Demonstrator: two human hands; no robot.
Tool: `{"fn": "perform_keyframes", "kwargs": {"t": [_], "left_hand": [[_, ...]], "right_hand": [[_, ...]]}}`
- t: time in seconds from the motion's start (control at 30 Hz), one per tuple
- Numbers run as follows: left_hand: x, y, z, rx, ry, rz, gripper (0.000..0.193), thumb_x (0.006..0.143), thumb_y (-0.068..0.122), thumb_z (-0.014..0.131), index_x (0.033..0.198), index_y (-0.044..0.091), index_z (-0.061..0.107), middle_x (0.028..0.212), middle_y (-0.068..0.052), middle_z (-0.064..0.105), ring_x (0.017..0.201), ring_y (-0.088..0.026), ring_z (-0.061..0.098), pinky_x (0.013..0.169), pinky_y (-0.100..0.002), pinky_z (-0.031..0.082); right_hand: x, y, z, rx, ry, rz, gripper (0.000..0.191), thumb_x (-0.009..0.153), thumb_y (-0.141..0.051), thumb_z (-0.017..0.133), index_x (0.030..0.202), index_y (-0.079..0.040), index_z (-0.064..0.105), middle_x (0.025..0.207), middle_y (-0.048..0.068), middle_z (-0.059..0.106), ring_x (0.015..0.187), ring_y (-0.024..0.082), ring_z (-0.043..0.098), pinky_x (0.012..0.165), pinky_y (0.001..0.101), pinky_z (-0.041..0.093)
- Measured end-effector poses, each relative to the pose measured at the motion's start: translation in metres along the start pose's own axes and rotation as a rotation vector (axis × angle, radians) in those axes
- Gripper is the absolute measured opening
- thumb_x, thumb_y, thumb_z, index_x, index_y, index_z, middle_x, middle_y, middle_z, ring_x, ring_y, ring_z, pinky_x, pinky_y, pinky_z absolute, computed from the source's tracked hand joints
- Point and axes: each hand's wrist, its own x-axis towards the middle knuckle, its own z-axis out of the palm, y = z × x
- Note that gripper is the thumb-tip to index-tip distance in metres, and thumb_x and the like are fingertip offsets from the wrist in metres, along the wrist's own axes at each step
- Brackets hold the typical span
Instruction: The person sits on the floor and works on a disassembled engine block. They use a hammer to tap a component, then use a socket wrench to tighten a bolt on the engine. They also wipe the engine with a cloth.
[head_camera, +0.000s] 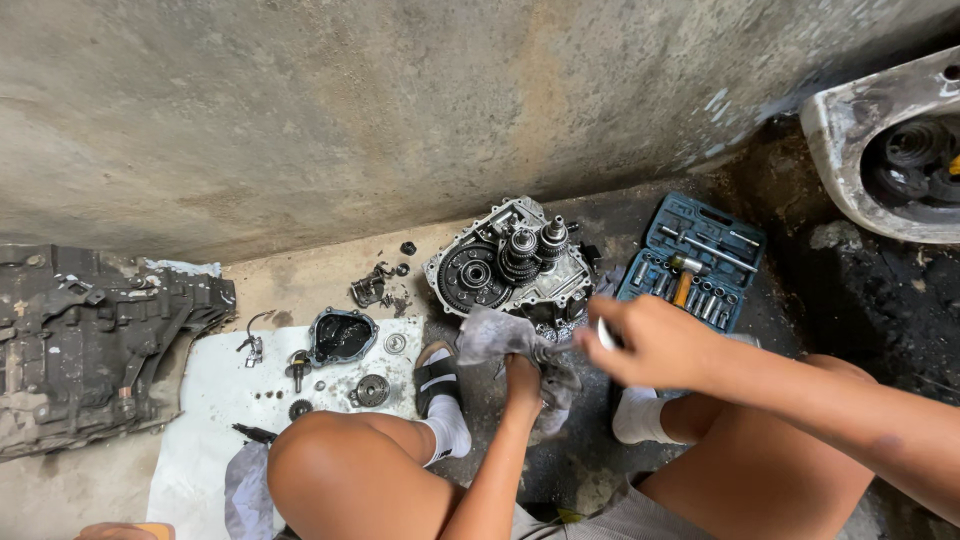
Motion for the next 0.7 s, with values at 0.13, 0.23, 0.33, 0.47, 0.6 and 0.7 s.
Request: {"fn": "perform_keyframes", "kwargs": {"t": [0.13, 0.23, 0.33, 0.47, 0.6, 0.7], "left_hand": [[-0.006, 0.007, -0.004, 0.139, -0.210, -0.211, 0.039, 0.103, 0.042, 0.049, 0.085, 0.009, 0.061, 0.070, -0.004, 0.060, 0.058, -0.017, 0.057, 0.052, -0.032, 0.044], [-0.007, 0.009, 0.005, 0.048, -0.191, -0.149, 0.032, 0.107, 0.036, 0.055, 0.088, 0.011, 0.058, 0.073, -0.001, 0.058, 0.062, -0.013, 0.055, 0.055, -0.030, 0.044], [-0.010, 0.014, 0.014, -0.062, -0.018, 0.074, 0.023, 0.105, 0.033, 0.058, 0.092, 0.014, 0.054, 0.073, 0.000, 0.056, 0.064, -0.013, 0.053, 0.057, -0.030, 0.045], [-0.016, 0.027, 0.018, -0.071, 0.159, 0.111, 0.031, 0.101, 0.033, 0.053, 0.086, 0.006, 0.057, 0.070, -0.002, 0.058, 0.054, -0.019, 0.053, 0.050, -0.035, 0.044], [-0.016, 0.032, 0.009, 0.023, -0.108, -0.061, 0.016, 0.105, 0.023, 0.051, 0.100, 0.009, 0.059, 0.084, 0.000, 0.058, 0.072, -0.012, 0.056, 0.064, -0.030, 0.046], [-0.009, 0.025, -0.005, 0.364, -0.328, -0.338, 0.021, 0.107, 0.024, 0.047, 0.102, 0.007, 0.058, 0.085, -0.003, 0.058, 0.072, -0.015, 0.057, 0.063, -0.034, 0.046]], "right_hand": [[-0.006, 0.005, -0.014, -0.329, -0.013, -0.777, 0.027, 0.086, -0.029, 0.061, 0.070, -0.009, 0.054, 0.056, 0.008, 0.054, 0.043, 0.029, 0.055, 0.041, 0.0431, 0.044], [0.000, 0.006, -0.010, -0.323, 0.062, -0.537, 0.029, 0.088, -0.032, 0.060, 0.072, -0.009, 0.054, 0.054, 0.009, 0.053, 0.044, 0.030, 0.055, 0.045, 0.0435, 0.046], [0.007, 0.001, 0.006, 0.080, 0.101, 0.169, 0.040, 0.097, -0.041, 0.060, 0.077, -0.006, 0.056, 0.052, 0.011, 0.050, 0.042, 0.029, 0.048, 0.046, 0.0443, 0.042], [0.009, -0.002, 0.011, 0.480, -0.024, 0.429, 0.039, 0.097, -0.041, 0.059, 0.082, -0.005, 0.059, 0.057, 0.011, 0.051, 0.040, 0.024, 0.045, 0.043, 0.0428, 0.038], [-0.001, -0.005, 0.001, -0.055, -0.108, -0.075, 0.022, 0.086, -0.029, 0.062, 0.088, -0.008, 0.071, 0.049, 0.015, 0.059, 0.042, 0.031, 0.060, 0.046, 0.0424, 0.048], [-0.002, -0.006, -0.002, -0.335, -0.110, -0.622, 0.026, 0.072, -0.024, 0.064, 0.084, -0.002, 0.071, 0.053, 0.015, 0.061, 0.045, 0.035, 0.061, 0.043, 0.0471, 0.048]]}}
